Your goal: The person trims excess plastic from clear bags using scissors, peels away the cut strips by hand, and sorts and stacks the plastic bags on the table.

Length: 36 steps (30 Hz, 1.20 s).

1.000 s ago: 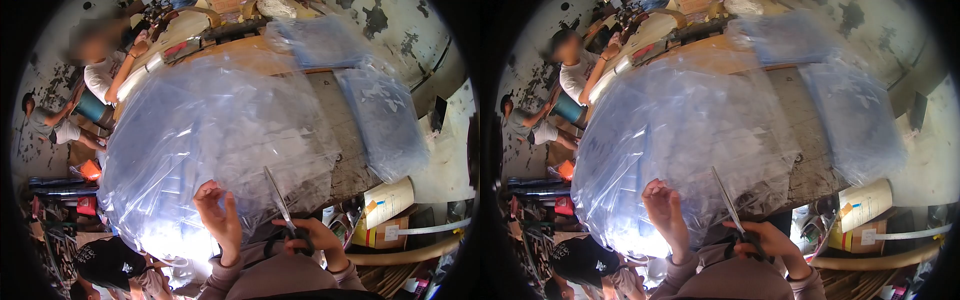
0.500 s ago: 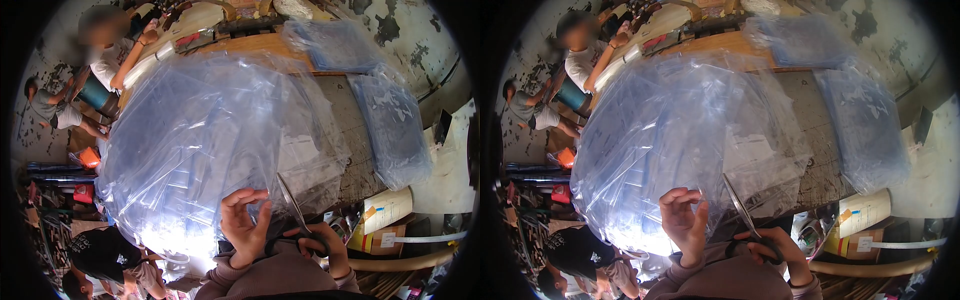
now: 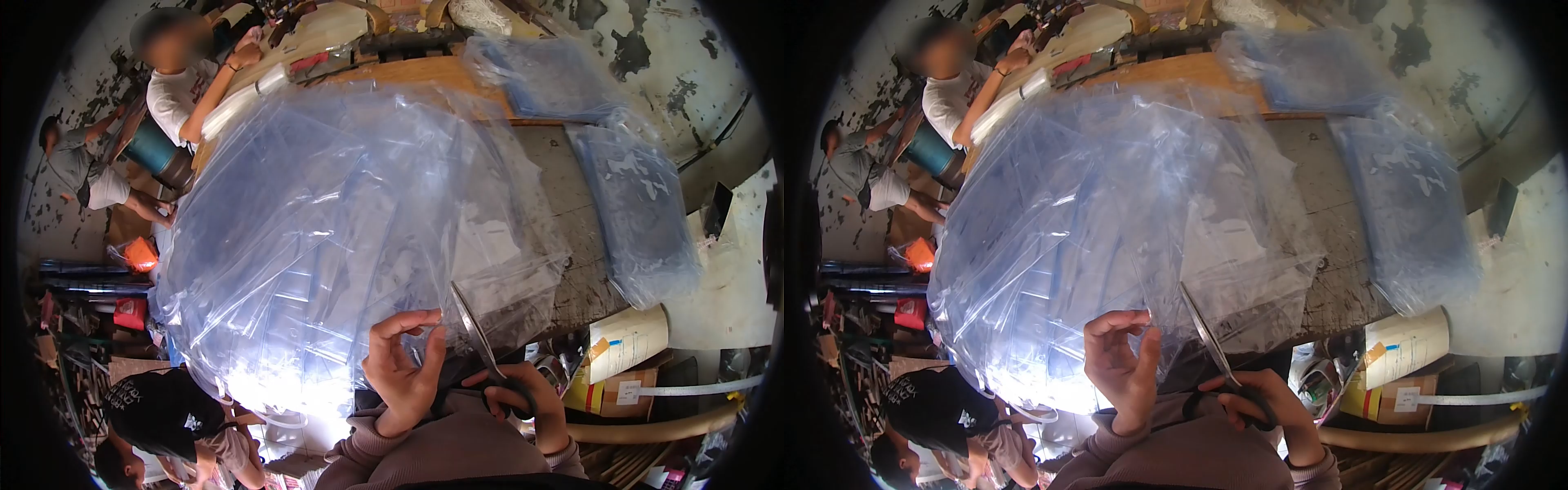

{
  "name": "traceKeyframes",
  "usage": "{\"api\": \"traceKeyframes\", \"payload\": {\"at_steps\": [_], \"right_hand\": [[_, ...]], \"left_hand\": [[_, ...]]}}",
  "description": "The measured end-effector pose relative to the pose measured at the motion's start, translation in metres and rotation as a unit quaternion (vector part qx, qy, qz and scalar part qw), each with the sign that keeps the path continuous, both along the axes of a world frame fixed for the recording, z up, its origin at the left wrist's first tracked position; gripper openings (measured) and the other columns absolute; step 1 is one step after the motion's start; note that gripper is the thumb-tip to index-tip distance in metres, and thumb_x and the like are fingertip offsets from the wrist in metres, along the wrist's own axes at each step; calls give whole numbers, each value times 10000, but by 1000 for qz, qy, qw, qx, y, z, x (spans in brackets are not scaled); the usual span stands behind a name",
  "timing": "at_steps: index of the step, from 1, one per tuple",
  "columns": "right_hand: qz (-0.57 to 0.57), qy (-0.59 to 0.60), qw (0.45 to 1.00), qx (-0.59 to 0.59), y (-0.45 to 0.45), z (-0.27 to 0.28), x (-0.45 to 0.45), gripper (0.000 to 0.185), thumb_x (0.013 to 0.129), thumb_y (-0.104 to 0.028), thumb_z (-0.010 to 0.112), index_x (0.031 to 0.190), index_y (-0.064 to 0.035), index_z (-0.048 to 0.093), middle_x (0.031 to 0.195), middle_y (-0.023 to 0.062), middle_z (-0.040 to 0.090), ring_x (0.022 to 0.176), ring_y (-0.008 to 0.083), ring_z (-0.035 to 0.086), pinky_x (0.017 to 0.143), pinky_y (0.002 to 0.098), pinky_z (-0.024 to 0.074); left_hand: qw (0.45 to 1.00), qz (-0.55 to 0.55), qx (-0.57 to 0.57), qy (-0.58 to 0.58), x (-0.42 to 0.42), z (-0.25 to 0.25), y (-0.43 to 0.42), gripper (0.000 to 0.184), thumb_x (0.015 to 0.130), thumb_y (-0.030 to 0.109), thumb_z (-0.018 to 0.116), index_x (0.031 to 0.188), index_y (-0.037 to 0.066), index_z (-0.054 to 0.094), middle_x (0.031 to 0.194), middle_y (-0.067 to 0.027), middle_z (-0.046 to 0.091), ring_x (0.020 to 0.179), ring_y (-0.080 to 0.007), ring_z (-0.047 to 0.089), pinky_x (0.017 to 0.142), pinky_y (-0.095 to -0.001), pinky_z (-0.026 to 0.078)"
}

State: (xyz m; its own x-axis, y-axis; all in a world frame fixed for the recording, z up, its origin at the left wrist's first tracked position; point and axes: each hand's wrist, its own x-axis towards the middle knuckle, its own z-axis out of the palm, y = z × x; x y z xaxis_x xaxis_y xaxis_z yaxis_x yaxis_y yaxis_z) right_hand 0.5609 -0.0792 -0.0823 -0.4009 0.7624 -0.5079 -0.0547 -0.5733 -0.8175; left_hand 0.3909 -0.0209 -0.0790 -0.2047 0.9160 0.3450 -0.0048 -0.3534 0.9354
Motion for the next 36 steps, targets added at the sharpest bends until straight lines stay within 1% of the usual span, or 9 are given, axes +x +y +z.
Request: {"api": "traceKeyframes", "payload": {"at_steps": [6,10,13,17,22,27,31,33,36], "right_hand": [[2,-7,1000,3,-10,-6,-4,255,851,-151,596,1063,-12,621,565,-6,534,498,62,515,490,204,418],[32,-69,992,97,-17,1,0,263,830,-159,625,1051,-17,626,540,-12,519,487,59,503,478,204,402],[-138,-51,987,59,-23,2,0,243,818,-128,627,1020,6,621,527,-2,525,464,59,504,453,195,386],[-186,-132,971,76,-9,-10,-10,205,827,-109,598,991,10,622,517,-2,513,429,63,499,413,194,371],[-175,-109,976,72,2,-14,-34,217,827,-147,619,998,-14,623,527,4,520,438,58,504,424,194,368],[-173,-85,979,68,5,-9,-38,236,827,-165,631,1005,-11,622,558,9,530,462,57,512,434,193,372],[-210,-93,971,67,-3,-10,-35,248,827,-166,632,1024,-17,616,578,11,540,479,58,520,441,194,381],[-245,-113,960,76,-9,-10,-34,270,828,-157,630,1067,-35,607,587,8,541,488,59,525,447,199,397],[-274,-151,946,84,-19,-8,-30,297,831,-158,629,1110,-58,597,587,6,541,491,61,529,455,202,409]], "left_hand": [[997,36,63,1,-4,-13,-5,268,739,-113,548,987,-38,480,943,-124,508,816,-143,485,730,-245,401],[980,175,83,49,-32,-22,-14,220,832,52,439,1036,-31,440,879,-67,433,704,-98,417,620,-222,352],[969,239,36,57,-65,-17,-34,315,827,54,361,1086,-76,484,898,-86,494,703,-90,415,619,-218,346],[947,302,5,107,-106,-20,-50,354,902,130,362,1127,-84,532,1128,-104,517,768,-81,452,668,-205,374],[980,163,-47,108,-136,-20,-42,440,899,365,488,1063,-43,500,789,-19,439,655,-56,361,578,-195,270],[978,137,-119,100,-108,10,-31,380,875,253,541,1119,-33,488,680,36,445,538,-26,304,482,-176,204],[982,71,-150,93,-92,18,-27,451,822,140,477,1229,-55,480,1011,-113,608,545,-11,324,481,-164,229],[986,120,-10,113,-79,10,-23,439,830,145,470,1207,-80,482,1166,-165,563,515,-14,286,465,-166,227],[988,137,29,67,-81,-3,-19,457,860,156,500,1235,-96,434,1006,-168,614,551,-31,362,464,-168,258]]}}
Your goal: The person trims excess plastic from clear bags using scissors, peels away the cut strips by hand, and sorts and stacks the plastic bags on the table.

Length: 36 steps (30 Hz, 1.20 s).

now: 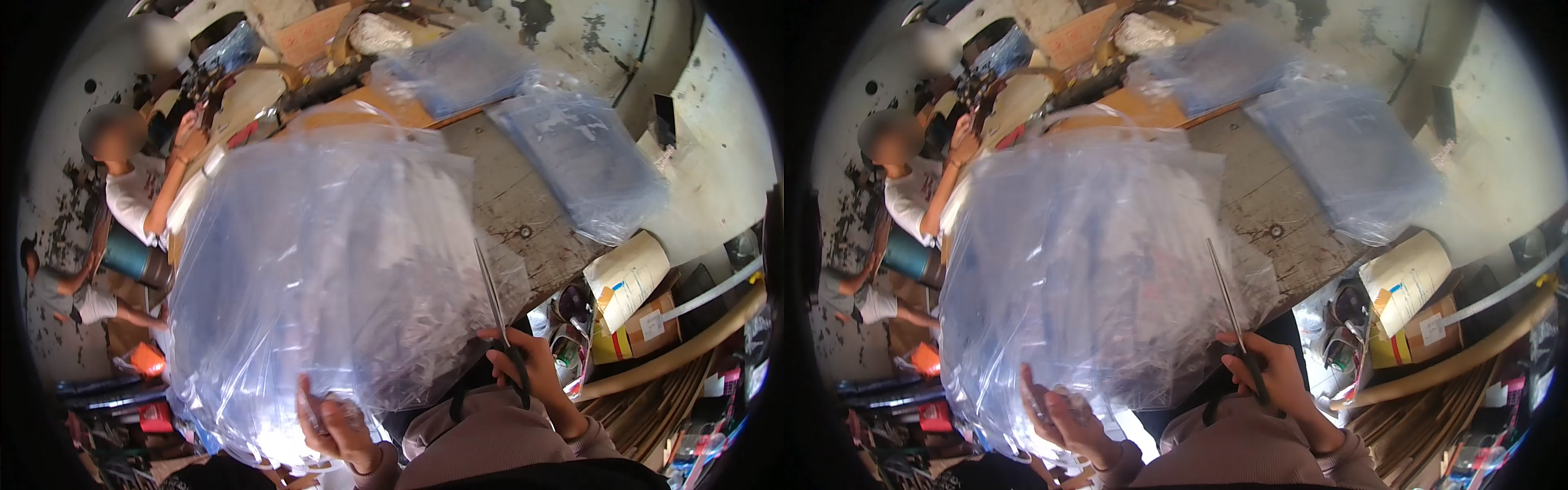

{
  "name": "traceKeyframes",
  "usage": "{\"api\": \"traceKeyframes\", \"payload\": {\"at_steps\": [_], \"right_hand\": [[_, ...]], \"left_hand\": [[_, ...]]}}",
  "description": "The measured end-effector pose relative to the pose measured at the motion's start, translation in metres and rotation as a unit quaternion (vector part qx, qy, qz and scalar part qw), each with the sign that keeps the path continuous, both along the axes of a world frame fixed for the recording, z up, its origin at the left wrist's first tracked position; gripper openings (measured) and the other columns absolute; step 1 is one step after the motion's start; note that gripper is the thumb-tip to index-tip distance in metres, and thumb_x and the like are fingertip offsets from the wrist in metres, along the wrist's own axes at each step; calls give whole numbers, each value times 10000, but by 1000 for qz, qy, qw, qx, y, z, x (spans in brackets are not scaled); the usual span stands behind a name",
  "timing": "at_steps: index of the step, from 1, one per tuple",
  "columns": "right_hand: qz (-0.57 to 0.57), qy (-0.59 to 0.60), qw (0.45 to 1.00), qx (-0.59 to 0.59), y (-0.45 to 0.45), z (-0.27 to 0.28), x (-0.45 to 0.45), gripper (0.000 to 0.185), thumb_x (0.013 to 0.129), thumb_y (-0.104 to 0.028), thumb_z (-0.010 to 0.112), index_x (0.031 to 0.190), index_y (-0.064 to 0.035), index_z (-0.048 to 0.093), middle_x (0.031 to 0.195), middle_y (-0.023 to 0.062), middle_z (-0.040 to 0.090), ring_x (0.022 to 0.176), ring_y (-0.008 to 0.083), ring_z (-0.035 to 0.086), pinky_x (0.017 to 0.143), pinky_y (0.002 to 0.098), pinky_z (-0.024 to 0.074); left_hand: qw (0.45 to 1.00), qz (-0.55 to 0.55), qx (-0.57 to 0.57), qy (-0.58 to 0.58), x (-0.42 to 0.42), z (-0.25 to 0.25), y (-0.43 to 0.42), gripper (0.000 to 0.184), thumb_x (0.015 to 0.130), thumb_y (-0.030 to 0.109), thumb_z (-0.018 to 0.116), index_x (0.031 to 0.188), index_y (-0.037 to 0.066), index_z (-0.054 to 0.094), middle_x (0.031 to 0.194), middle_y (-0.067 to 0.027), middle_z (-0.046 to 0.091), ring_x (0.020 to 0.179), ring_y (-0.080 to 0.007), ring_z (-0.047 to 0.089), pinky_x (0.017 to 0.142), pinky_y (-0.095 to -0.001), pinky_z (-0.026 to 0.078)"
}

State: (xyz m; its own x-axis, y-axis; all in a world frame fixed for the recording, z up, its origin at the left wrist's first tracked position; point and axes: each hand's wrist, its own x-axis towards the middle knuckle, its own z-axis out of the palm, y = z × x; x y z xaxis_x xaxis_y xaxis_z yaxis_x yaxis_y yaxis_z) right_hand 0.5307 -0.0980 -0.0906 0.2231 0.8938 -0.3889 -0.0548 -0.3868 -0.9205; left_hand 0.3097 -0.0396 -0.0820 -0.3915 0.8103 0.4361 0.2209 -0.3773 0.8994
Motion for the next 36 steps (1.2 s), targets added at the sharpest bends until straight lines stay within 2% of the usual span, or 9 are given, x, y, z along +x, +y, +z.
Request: {"api": "traceKeyframes", "payload": {"at_steps": [6,10,12,15,16,19,23,29,36], "right_hand": [[-16,10,1000,-8,-10,-2,11,313,839,-169,628,1134,-76,587,593,7,546,491,59,523,468,197,411],[0,13,1000,5,-9,-9,7,335,829,-157,637,1145,-64,576,600,15,555,508,64,543,491,202,420],[22,11,1000,3,-7,-9,6,346,824,-151,641,1151,-61,571,607,18,562,523,66,554,501,205,424],[47,10,999,-7,-6,-12,3,381,805,-121,653,1168,-60,557,622,24,579,561,74,579,527,210,434],[38,15,999,-2,-5,-13,2,393,788,-71,643,1167,-28,548,639,33,586,562,89,589,520,212,444],[41,6,999,-5,-2,-14,4,417,768,-63,669,1170,-61,560,632,12,575,552,79,568,533,203,429],[25,21,999,-15,-3,-12,5,448,737,-49,692,1167,-56,564,639,-4,563,540,60,528,519,190,402],[-7,24,999,48,-11,-22,6,436,714,-72,716,1125,-37,576,654,-29,529,593,31,471,556,169,345],[30,103,992,69,-7,-21,-2,374,739,-79,690,1076,-15,542,720,-13,531,658,43,471,604,186,352]], "left_hand": [[928,279,45,243,-42,2,13,345,952,261,394,1221,60,474,1300,-157,444,1025,-274,519,821,-360,470],[934,200,-39,294,-104,5,14,432,932,337,451,1284,88,438,922,-72,525,858,-191,572,660,-278,493],[948,110,-186,234,-127,9,2,474,954,318,406,1332,33,384,592,10,416,590,-44,490,499,-192,390],[895,224,-170,346,-139,17,-17,509,954,382,379,1347,57,373,719,-55,519,641,-101,524,543,-243,424],[811,295,-330,383,-125,42,-23,507,940,389,403,1336,71,390,906,-130,580,822,-194,594,707,-348,497],[741,343,-81,571,-96,49,-11,456,864,390,544,1205,87,526,1121,-136,532,944,-276,523,753,-419,465],[879,-117,-71,457,-21,38,-4,523,680,356,749,1066,54,566,1079,-121,489,939,-296,496,754,-406,437],[854,-107,-82,503,5,0,1,524,577,258,822,979,51,557,995,-113,440,838,-269,474,660,-365,422],[927,-155,-82,332,24,-1,4,403,556,48,768,897,25,555,892,-108,508,648,-182,527,561,-298,449]]}}
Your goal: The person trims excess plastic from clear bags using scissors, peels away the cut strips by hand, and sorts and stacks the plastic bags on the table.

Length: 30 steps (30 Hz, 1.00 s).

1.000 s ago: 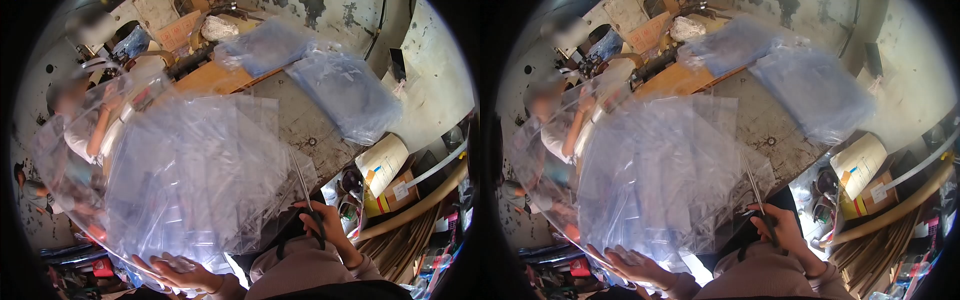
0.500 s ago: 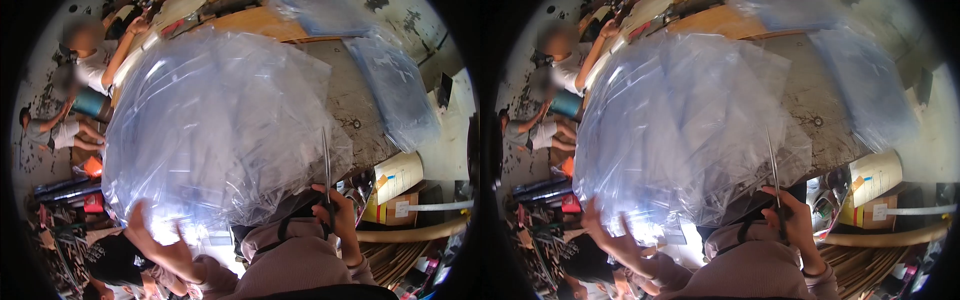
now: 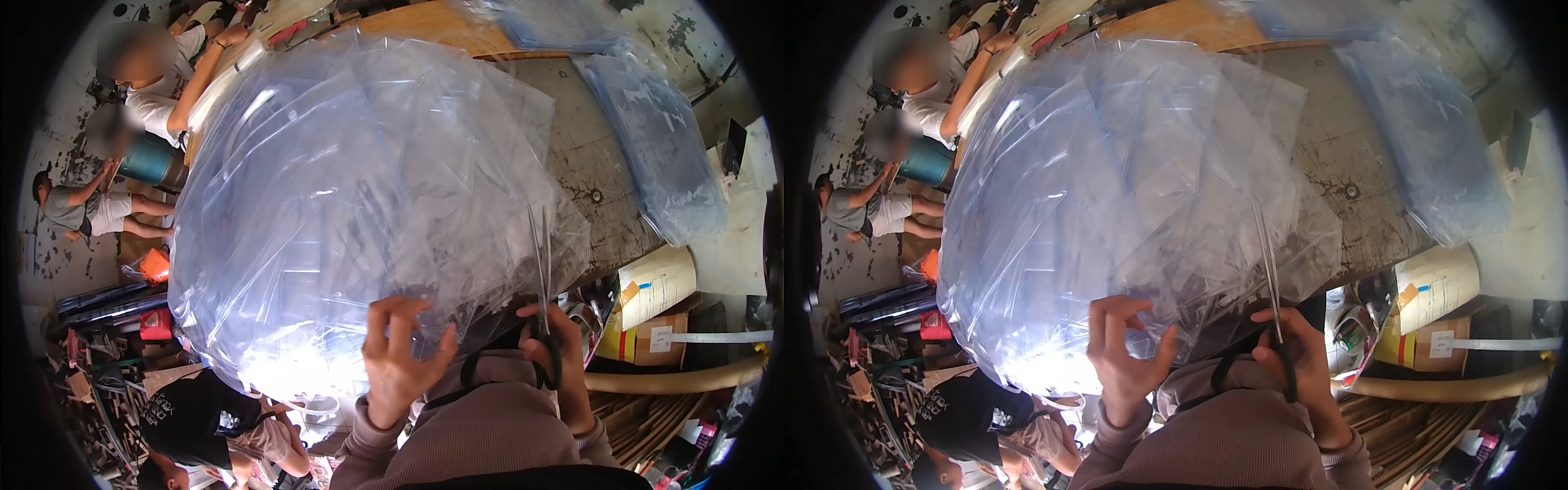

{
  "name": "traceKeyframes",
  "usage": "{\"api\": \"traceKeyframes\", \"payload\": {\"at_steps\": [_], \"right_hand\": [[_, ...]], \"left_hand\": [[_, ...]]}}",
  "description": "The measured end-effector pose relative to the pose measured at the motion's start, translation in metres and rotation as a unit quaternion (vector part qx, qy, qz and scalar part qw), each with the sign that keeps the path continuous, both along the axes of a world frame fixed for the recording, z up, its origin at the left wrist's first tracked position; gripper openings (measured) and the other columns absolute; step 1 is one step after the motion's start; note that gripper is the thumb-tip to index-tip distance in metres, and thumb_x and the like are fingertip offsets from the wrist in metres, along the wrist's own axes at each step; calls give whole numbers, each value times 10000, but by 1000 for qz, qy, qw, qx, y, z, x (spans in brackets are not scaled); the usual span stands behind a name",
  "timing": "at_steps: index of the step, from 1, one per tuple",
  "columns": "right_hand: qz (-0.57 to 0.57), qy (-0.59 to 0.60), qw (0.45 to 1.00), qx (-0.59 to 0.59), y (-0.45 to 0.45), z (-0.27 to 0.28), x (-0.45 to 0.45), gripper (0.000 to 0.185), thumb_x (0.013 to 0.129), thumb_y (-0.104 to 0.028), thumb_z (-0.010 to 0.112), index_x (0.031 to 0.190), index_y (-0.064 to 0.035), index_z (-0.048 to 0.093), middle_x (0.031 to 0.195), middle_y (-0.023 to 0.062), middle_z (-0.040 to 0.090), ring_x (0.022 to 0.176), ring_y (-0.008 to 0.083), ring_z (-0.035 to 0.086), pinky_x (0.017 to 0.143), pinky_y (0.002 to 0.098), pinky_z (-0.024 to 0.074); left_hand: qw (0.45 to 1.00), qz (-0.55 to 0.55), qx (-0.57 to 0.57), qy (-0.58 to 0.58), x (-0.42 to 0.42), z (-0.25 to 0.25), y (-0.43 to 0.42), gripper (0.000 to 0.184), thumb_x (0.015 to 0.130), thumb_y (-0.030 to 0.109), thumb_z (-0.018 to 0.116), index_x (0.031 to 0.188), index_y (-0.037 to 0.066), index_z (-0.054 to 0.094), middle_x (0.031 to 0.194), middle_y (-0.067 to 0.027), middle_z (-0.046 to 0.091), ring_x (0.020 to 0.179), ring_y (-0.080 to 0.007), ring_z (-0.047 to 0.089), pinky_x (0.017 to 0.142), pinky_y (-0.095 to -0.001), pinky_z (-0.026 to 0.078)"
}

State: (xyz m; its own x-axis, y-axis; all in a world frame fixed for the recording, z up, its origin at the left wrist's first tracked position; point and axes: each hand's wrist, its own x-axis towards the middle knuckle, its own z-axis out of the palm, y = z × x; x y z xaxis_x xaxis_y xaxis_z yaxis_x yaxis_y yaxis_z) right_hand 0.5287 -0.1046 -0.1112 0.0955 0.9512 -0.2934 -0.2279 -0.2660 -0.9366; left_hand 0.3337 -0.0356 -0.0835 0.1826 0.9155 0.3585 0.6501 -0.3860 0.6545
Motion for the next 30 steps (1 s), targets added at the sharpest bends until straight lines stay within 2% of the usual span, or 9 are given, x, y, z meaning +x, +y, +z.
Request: {"api": "traceKeyframes", "payload": {"at_steps": [2,4,6,9,10,16,20,24,30], "right_hand": [[0,2,1000,4,1,1,-3,368,748,-80,685,1078,-16,536,723,-10,532,660,44,470,605,184,352],[-4,2,1000,7,1,2,-4,363,756,-80,679,1080,-16,530,725,-8,533,663,46,469,607,183,352],[-19,17,1000,3,-1,3,-4,369,776,-58,657,1108,-14,503,775,17,556,709,67,518,658,193,400],[-110,24,994,16,3,11,-14,388,789,-30,635,1138,-11,466,850,52,577,777,109,573,726,223,447],[-118,33,992,42,4,8,-14,411,790,-12,627,1157,-11,441,916,89,589,850,157,603,784,267,473],[-95,26,990,102,26,13,-20,386,792,31,610,1140,-8,447,957,123,610,910,172,606,804,277,474],[-76,22,990,118,43,18,-25,370,793,39,605,1127,-5,452,952,122,617,913,163,603,803,269,473],[-66,-13,991,116,56,21,-29,337,789,38,608,1098,-28,488,914,106,623,850,112,589,736,226,461],[-88,-26,990,111,63,17,-34,319,777,40,613,1071,-41,519,846,72,621,763,66,561,660,191,436]], "left_hand": [[999,-12,20,-43,14,-9,0,339,597,9,742,880,34,558,845,-85,530,557,-123,523,519,-251,442],[998,-21,35,-53,28,-17,-2,325,607,3,740,873,36,556,846,-82,529,553,-113,528,506,-241,438],[995,-32,63,-71,36,-23,-2,303,624,-13,735,857,45,551,851,-72,527,538,-92,536,476,-221,429],[994,-45,73,-73,41,-26,-3,308,622,-22,734,859,44,550,852,-72,523,540,-96,540,479,-227,431],[993,-47,73,-75,41,-27,-3,308,622,-22,734,859,44,550,852,-72,523,540,-96,540,479,-227,431],[991,-49,103,-63,40,-32,-4,321,622,-20,747,863,36,542,853,-75,523,547,-101,543,495,-231,433],[984,-51,150,-82,41,-46,-4,395,647,15,757,923,22,474,803,-75,539,584,-148,551,478,-244,445],[980,-55,160,-104,40,-54,-6,464,650,36,772,948,15,417,801,-105,569,602,-198,574,483,-264,449],[976,-59,171,-118,40,-60,-5,459,655,53,773,948,27,421,808,-104,569,593,-199,574,471,-261,444]]}}
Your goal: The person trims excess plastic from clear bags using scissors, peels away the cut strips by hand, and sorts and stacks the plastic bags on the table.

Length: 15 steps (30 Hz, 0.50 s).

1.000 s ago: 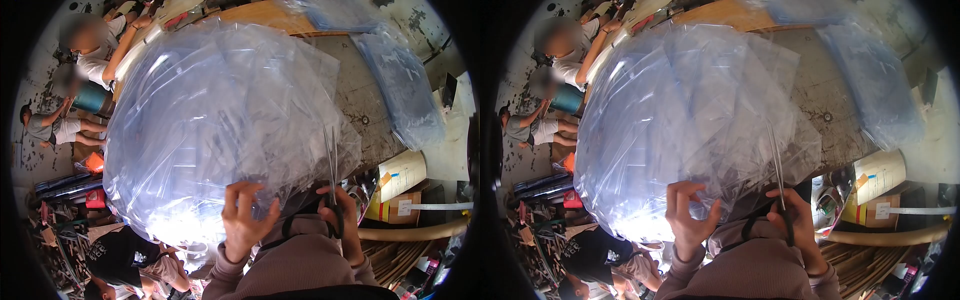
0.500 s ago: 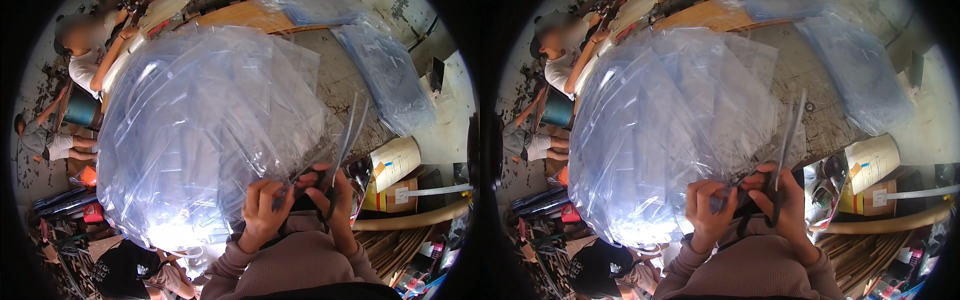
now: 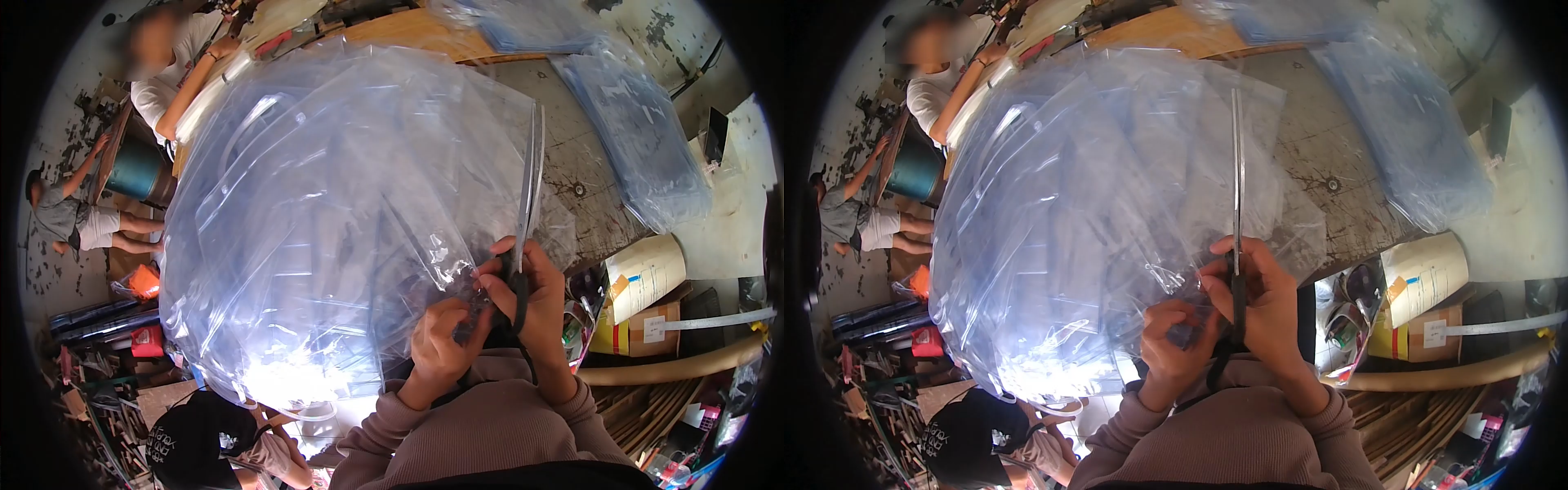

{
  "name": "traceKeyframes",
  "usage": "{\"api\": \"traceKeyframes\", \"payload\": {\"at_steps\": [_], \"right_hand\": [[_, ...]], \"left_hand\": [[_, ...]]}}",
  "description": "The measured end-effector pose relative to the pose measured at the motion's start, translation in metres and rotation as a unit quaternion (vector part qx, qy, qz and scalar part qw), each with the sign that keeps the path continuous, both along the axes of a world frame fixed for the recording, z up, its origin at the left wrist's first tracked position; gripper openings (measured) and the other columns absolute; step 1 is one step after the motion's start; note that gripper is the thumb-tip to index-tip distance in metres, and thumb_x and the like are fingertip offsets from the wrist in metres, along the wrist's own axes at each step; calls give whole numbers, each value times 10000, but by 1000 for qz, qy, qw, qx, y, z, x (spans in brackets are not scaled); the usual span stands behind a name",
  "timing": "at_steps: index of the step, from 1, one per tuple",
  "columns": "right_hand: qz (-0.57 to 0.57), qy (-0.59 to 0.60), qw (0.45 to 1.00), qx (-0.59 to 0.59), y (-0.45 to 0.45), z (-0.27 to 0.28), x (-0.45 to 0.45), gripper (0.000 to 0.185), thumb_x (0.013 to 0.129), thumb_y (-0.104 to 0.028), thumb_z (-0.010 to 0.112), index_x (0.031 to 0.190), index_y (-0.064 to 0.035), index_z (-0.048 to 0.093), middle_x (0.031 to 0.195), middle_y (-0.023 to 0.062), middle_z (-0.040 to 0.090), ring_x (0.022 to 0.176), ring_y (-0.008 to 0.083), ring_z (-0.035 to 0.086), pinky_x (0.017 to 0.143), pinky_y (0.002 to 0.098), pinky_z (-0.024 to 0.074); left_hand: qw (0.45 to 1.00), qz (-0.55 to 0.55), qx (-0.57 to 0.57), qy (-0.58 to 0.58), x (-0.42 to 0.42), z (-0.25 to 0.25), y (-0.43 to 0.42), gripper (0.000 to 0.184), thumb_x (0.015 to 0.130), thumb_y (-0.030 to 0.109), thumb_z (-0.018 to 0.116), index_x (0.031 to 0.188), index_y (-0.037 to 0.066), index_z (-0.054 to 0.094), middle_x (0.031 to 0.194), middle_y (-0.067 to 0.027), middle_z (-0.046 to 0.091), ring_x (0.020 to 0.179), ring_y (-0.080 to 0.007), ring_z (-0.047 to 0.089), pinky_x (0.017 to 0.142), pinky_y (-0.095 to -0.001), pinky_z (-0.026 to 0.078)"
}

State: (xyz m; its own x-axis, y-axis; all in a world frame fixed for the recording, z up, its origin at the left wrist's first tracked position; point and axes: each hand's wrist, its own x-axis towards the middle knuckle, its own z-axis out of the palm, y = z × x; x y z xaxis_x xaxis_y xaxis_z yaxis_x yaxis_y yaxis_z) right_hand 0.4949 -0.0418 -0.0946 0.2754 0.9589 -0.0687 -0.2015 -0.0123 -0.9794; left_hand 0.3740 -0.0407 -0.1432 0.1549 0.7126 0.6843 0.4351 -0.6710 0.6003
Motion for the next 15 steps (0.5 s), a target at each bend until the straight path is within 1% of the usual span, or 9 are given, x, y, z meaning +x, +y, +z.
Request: {"api": "traceKeyframes", "payload": {"at_steps": [2,4,8,11,13,15], "right_hand": [[-2,7,1000,0,1,1,0,319,774,40,614,1069,-39,521,836,66,619,752,64,559,656,191,437],[7,-25,1000,-7,1,5,1,314,775,37,612,1066,-41,525,837,64,616,742,66,558,653,193,437],[11,-40,999,-22,2,4,4,314,770,34,611,1064,-36,524,822,68,624,726,77,573,651,201,446],[21,-15,999,-21,6,1,9,316,760,32,615,1057,-21,523,797,75,634,719,92,593,652,207,459],[31,39,998,-36,7,3,12,311,752,30,615,1047,-7,522,777,81,640,721,105,608,656,216,470],[33,41,998,-38,7,4,13,305,752,29,617,1040,-6,523,775,83,640,720,107,608,656,217,470]], "left_hand": [[1000,2,8,12,0,2,1,454,656,56,773,952,27,429,809,-103,569,584,-193,571,466,-258,442],[1000,3,15,23,0,2,2,450,657,58,772,956,26,438,809,-102,569,576,-187,568,462,-255,440],[999,9,21,26,0,0,2,445,658,63,772,970,18,458,812,-99,569,559,-174,561,449,-245,433],[999,14,21,20,1,-2,1,444,661,65,771,975,14,461,811,-99,568,556,-170,559,449,-239,434],[1000,13,16,18,0,-2,1,444,663,67,771,976,13,460,809,-100,567,558,-169,560,451,-237,436],[1000,11,12,14,1,-1,1,449,666,68,769,985,8,459,801,-96,564,561,-161,563,453,-234,439]]}}
